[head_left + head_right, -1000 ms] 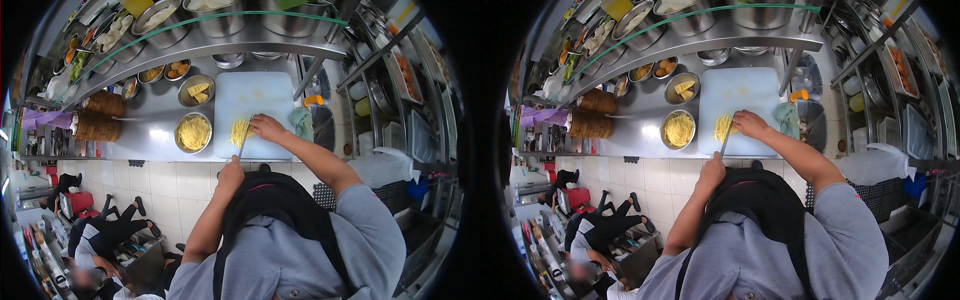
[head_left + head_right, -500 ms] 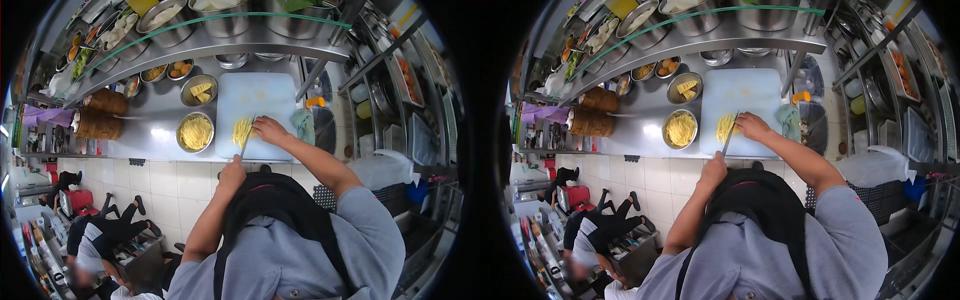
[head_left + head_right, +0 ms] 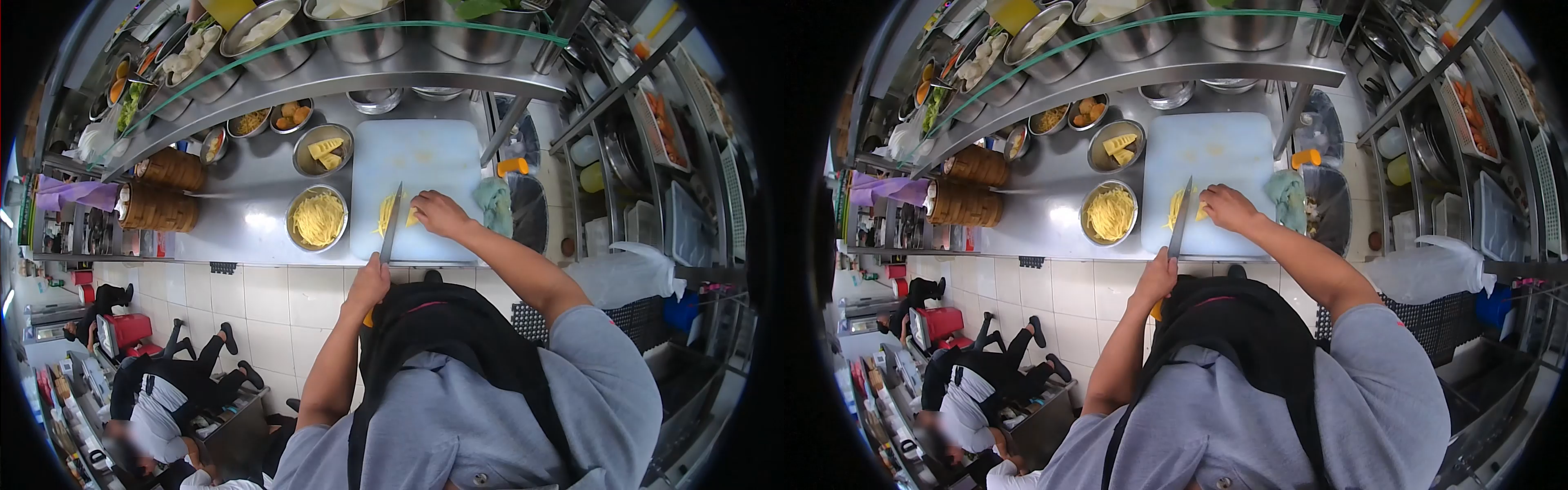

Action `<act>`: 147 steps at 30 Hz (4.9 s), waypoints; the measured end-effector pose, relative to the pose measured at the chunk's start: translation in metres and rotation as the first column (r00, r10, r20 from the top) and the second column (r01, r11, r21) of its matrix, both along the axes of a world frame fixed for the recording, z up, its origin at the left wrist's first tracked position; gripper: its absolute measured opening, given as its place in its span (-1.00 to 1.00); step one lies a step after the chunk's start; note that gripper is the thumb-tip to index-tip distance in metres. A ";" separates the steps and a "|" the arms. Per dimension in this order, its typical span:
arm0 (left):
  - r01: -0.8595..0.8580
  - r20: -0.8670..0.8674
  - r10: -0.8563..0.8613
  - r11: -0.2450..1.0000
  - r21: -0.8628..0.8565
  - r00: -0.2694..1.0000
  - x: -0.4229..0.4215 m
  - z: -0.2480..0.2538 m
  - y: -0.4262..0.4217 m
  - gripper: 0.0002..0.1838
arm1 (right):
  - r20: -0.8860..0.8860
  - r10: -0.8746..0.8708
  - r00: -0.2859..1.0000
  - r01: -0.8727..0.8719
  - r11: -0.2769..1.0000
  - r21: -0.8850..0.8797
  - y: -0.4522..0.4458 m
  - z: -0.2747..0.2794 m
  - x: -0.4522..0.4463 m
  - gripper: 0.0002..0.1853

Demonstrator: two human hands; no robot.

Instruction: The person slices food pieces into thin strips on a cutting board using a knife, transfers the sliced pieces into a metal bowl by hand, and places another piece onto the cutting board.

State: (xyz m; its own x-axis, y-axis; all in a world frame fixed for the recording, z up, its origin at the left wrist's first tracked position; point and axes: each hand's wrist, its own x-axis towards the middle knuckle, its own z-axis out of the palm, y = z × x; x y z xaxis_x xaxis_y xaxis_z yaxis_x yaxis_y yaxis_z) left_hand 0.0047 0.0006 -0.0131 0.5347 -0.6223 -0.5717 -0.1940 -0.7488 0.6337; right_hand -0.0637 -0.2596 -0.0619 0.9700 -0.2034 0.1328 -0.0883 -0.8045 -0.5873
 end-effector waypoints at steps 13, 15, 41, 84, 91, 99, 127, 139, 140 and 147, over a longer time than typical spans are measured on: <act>0.222 0.484 -0.274 0.961 0.163 0.831 -0.028 -0.002 -0.002 -0.79 | -0.042 0.049 0.998 -0.052 0.997 -0.053 0.001 0.008 -0.001 -0.83; 0.218 0.490 -0.270 0.963 0.162 0.829 -0.030 -0.021 -0.006 -0.80 | -0.047 0.053 0.997 -0.056 0.997 -0.062 -0.002 0.008 -0.001 -0.84; 0.206 0.513 -0.209 0.976 0.063 0.832 -0.022 -0.037 -0.016 -0.83 | -0.047 0.042 0.998 -0.045 0.996 -0.073 0.000 0.000 -0.001 -0.83; 0.239 0.492 -0.275 0.961 0.137 0.826 -0.030 -0.011 -0.007 -0.84 | -0.048 0.062 0.997 -0.065 0.996 -0.066 0.002 -0.002 -0.010 -0.87; 0.236 0.529 -0.262 0.965 0.118 0.807 -0.020 -0.014 -0.013 -0.84 | -0.007 0.067 0.998 -0.067 0.994 -0.087 0.001 -0.004 -0.010 -0.89; 0.220 0.484 -0.245 0.969 0.108 0.840 -0.028 -0.028 -0.013 -0.85 | -0.063 0.032 0.997 -0.036 0.997 -0.064 0.000 -0.005 -0.011 -0.87; 0.242 0.498 -0.267 0.963 0.117 0.825 -0.024 -0.018 -0.012 -0.83 | -0.034 -0.063 0.997 0.062 0.998 -0.027 0.006 0.001 -0.021 -0.85; 0.234 0.519 -0.251 0.967 0.100 0.817 -0.025 -0.025 -0.010 -0.83 | -0.080 -0.064 0.995 0.057 0.995 -0.083 0.009 0.001 -0.017 -0.86; 0.244 0.527 -0.264 0.964 0.108 0.808 -0.024 -0.021 -0.010 -0.83 | -0.078 -0.065 0.995 0.058 0.995 -0.085 0.008 0.001 -0.016 -0.86; 0.245 0.493 -0.256 0.965 0.088 0.831 -0.029 -0.033 -0.010 -0.83 | -0.059 -0.075 0.995 0.073 0.997 -0.037 0.010 -0.003 -0.014 -0.85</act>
